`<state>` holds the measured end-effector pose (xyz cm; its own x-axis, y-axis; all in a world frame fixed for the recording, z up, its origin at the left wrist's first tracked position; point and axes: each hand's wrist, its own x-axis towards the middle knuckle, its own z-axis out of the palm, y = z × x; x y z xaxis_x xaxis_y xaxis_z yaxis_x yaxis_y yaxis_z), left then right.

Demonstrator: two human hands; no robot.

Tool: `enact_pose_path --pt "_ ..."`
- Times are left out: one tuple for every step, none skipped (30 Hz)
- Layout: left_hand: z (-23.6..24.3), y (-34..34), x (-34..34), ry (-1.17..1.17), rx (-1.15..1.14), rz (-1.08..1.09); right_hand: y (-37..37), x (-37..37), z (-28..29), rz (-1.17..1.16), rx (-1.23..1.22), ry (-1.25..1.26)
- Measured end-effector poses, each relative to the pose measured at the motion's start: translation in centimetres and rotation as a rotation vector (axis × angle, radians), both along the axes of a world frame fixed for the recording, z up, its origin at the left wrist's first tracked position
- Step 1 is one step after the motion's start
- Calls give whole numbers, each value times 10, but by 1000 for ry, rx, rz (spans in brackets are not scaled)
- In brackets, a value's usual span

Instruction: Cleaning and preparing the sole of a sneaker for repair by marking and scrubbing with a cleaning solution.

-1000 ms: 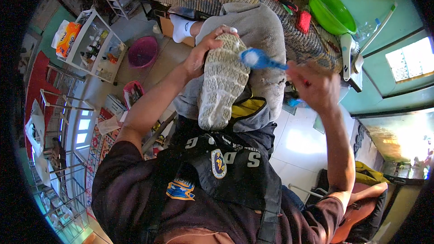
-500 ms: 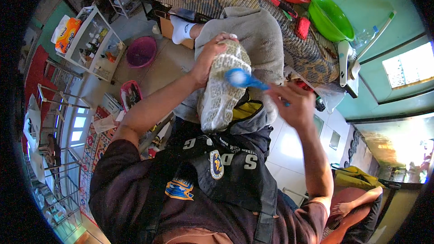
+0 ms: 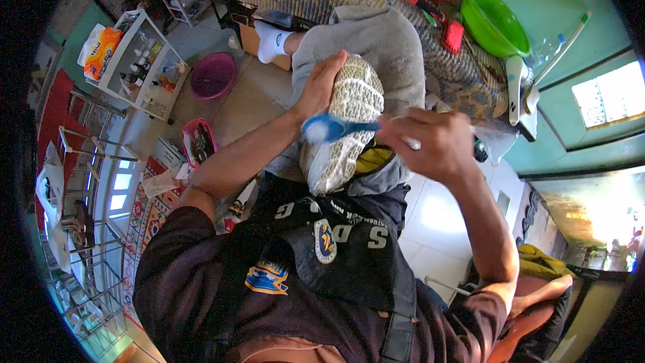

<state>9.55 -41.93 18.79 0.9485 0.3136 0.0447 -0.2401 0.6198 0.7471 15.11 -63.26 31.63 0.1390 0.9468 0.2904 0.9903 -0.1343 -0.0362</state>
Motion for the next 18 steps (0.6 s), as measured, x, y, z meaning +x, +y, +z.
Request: enact_pose_path --pt "1 0 1 15 50 -23 9 0 4 -8 -149 62" --pt "0 0 0 -31 30 -31 15 3 10 -5 -36 112" --pt "-1 3 0 -16 27 -50 19 3 12 -150 154 130" --pt "-3 6 -2 -4 20 -61 21 6 13 -313 329 138" --pt "-4 10 -2 -44 -2 -72 20 7 9 -313 339 103" --pt "-6 15 -2 21 7 -32 18 13 6 -238 292 113" --pt "-7 23 -2 3 -79 -133 11 11 -5 -88 182 82" --pt "-10 28 -4 13 -173 -227 3 5 -20 82 87 42" --pt "-10 33 -1 86 -176 -211 -6 7 -29 97 -90 35" --pt "-12 35 -2 17 -186 -245 -13 7 -42 8 -64 46" --pt "-13 38 0 50 -197 -240 -17 15 -50 -181 101 91" --pt "-14 40 1 78 -208 -229 -19 21 -58 -423 275 150" --pt "-16 40 1 61 -184 -282 -22 22 -63 -396 212 103" --pt "-16 40 1 76 -181 -279 -24 20 -69 -202 137 93" --pt "-17 40 0 58 -230 -283 -24 23 -69 -84 83 75" --pt "-17 40 0 50 -279 -298 -24 21 -67 59 -58 91" --pt "-16 42 0 26 -230 -361 -21 21 -66 -70 -38 219" --pt "-16 42 0 52 -216 -357 -21 18 -61 -193 140 212"
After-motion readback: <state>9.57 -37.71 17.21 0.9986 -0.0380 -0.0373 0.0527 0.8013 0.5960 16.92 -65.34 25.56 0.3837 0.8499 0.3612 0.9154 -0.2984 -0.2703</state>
